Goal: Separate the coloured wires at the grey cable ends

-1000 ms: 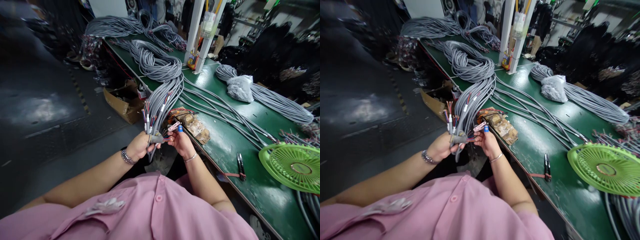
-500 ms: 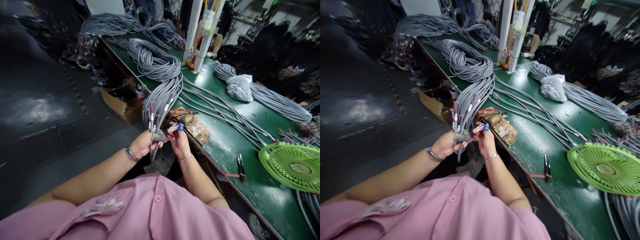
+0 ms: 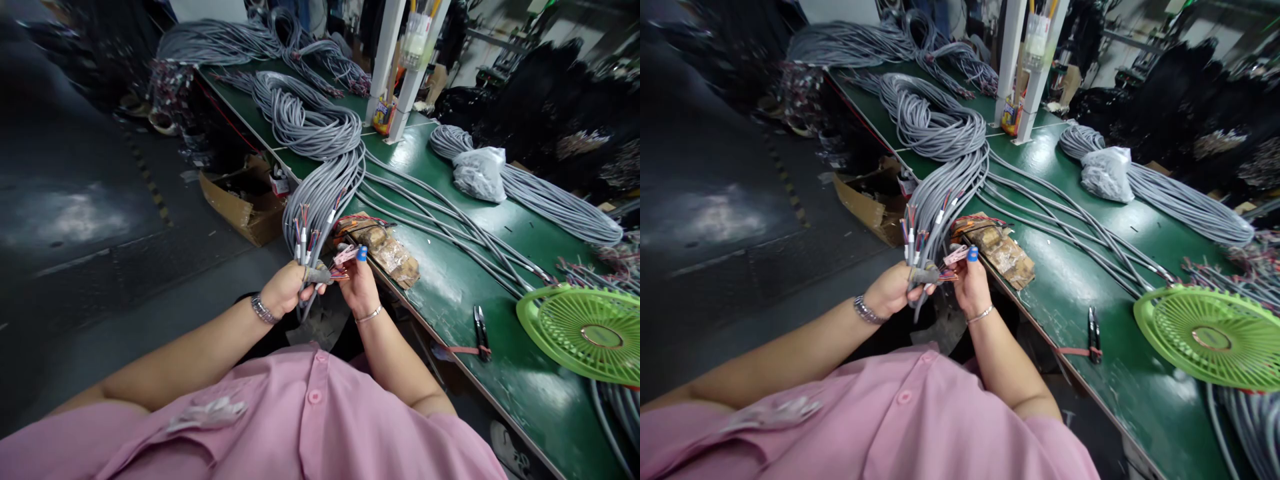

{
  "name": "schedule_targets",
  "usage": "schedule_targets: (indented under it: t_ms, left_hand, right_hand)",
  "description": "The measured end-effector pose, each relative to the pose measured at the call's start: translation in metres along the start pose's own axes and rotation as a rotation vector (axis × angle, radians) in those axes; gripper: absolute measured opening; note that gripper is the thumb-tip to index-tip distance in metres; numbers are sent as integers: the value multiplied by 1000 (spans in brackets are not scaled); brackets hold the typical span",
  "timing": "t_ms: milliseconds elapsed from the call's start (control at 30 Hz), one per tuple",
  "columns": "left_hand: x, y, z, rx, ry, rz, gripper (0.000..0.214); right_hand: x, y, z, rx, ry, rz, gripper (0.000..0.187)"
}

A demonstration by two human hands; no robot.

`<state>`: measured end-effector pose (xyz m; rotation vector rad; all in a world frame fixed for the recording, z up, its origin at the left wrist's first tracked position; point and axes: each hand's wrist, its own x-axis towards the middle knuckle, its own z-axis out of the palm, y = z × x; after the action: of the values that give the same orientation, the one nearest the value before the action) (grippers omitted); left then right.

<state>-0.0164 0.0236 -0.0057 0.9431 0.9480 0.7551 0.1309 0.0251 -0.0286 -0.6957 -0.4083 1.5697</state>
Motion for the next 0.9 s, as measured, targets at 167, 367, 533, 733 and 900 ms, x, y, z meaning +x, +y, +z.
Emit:
schedule_targets:
  t_ms: [167, 367, 533, 733, 900]
  left_hand:
    - [-9, 0, 0, 15, 21, 27, 21]
    - [-15, 2, 2, -42, 57, 64, 21]
    - [-7, 0, 0, -86, 59, 53, 21]
    - [-4, -4, 1, -16, 63, 19, 27]
    - [-6, -3, 4, -17, 87, 10, 24]
  right_hand:
    - [-5, -6, 1, 11, -11, 113, 46]
    - [-5, -1, -3, -85, -26, -19, 35]
    - [-6, 2, -3, -104, -6, -38, 38]
    - [-4, 2, 0, -34, -29, -77, 36]
    - [-4, 1, -4, -31, -27, -28, 39]
